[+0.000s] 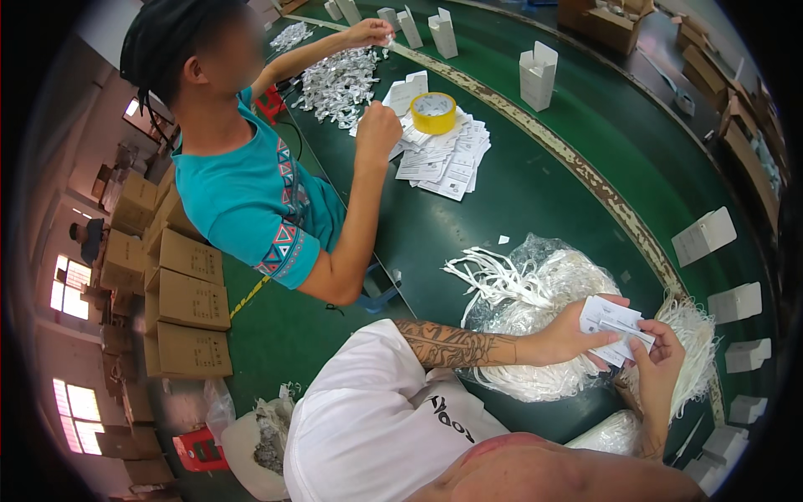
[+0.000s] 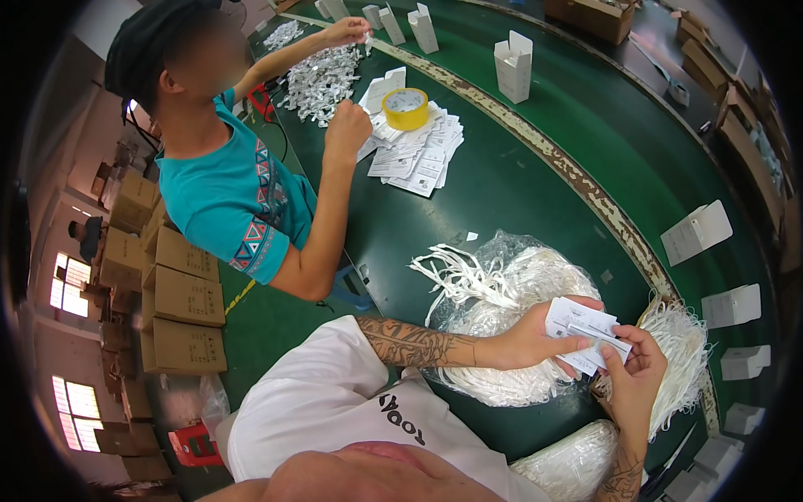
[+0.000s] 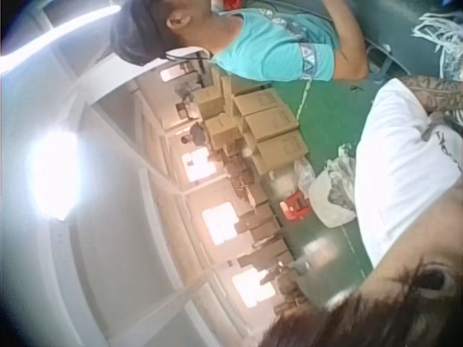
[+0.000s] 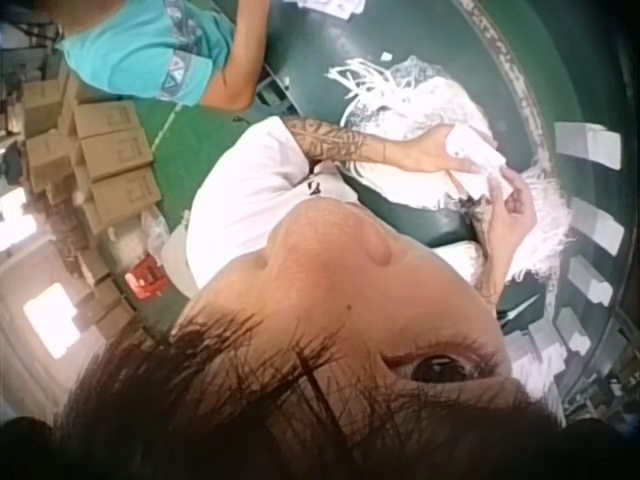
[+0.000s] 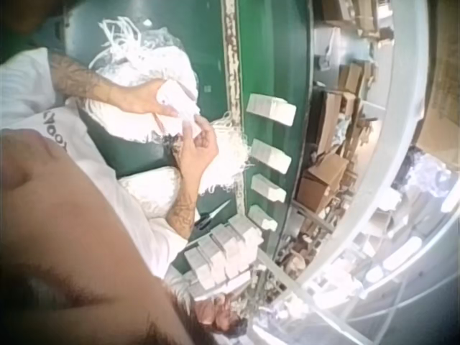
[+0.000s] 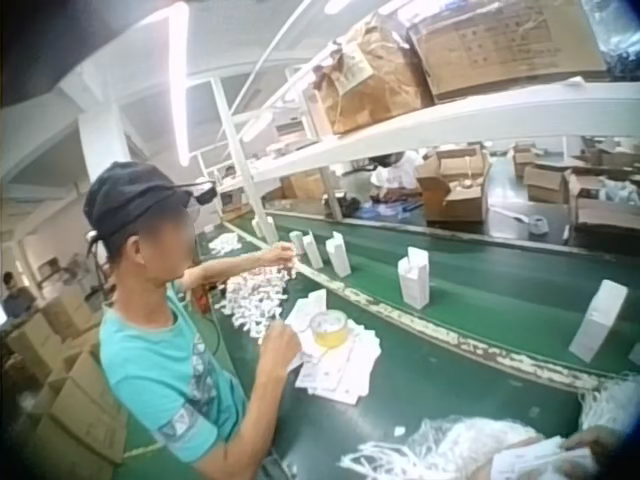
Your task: The person touches bundles of materials on an assembly line table, holds a stack of instruction leaflets, and inserts the leaflets into open cardboard boxes.
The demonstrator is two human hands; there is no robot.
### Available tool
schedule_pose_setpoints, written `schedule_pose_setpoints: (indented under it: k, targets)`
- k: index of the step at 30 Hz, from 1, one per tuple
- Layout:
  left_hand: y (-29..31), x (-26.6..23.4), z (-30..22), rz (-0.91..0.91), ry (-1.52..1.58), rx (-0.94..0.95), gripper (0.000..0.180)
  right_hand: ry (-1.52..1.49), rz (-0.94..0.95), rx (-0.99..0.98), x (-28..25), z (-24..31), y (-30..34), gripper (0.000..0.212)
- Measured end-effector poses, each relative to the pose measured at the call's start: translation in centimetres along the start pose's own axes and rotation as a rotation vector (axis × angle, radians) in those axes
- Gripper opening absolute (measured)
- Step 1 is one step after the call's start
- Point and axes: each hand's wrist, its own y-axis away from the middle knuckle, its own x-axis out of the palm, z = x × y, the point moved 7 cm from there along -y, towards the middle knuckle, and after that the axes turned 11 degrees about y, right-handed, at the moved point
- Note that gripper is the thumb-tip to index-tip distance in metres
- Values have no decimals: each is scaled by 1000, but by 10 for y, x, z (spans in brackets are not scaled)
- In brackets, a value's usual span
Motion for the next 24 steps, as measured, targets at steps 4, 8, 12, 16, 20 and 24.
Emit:
schedule_pose_setpoints:
  k: [4, 8, 12, 16, 20, 24]
  targets:
    - [-1, 4, -2, 15, 6, 44, 57, 36, 66, 63, -12, -17, 0, 21]
    - [-10, -7, 4, -64, -27, 53, 57, 91, -79, -34, -24, -12, -9, 32]
    - [-7, -8, 1, -92, -54, -8, 56, 56, -147, -75, -51, 6, -19, 28]
    - [-10, -8, 5, -85, -19, -16, 52, 518, -388, -476, -81, 73, -38, 28]
    - [-9, -1, 8, -70, -37, -48, 52, 829, -474, -617, -120, 102, -98, 20]
    - [-4, -10, 0, -116, -62, -4, 52, 1039, -455, -649, -107, 101, -158, 19]
